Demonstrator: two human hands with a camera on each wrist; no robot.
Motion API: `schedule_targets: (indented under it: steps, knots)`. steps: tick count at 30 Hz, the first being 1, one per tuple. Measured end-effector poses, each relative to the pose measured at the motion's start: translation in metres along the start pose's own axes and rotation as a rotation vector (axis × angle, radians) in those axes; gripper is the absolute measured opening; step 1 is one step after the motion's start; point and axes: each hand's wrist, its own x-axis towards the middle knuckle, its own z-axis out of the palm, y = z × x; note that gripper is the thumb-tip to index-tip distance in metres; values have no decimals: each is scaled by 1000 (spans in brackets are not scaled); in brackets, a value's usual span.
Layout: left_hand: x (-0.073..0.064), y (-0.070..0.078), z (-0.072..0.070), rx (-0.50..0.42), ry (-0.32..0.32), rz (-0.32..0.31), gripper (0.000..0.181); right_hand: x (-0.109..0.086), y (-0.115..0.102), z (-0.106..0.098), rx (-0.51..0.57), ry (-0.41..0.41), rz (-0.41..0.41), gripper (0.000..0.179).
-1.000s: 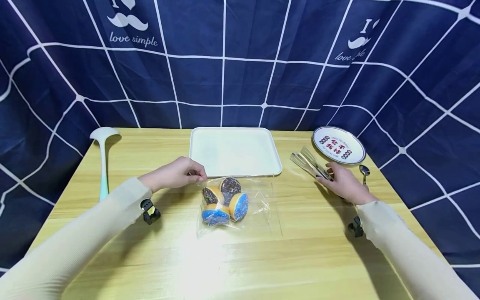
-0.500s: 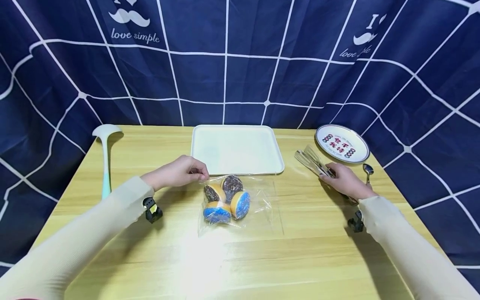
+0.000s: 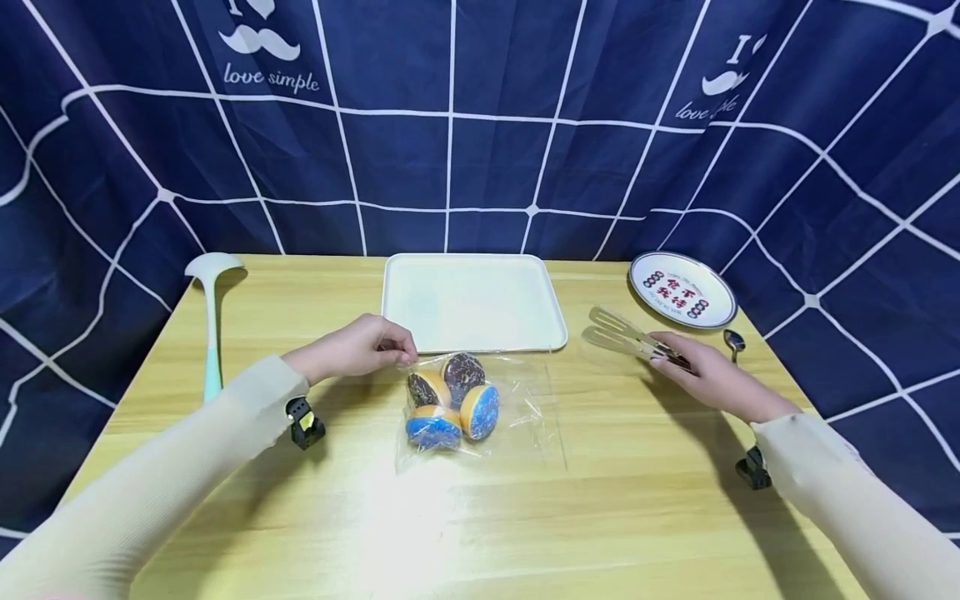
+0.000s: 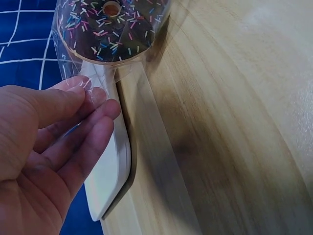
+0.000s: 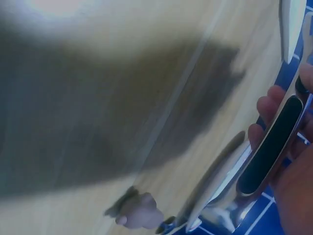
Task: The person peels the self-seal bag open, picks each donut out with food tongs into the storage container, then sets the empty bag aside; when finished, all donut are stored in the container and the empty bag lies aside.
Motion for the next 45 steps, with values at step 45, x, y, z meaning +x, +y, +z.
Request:
schedule_targets:
  steps: [45]
  knots:
    - [-5, 1, 4, 10, 29, 20, 13, 35, -100, 35, -100, -281, -299, 41]
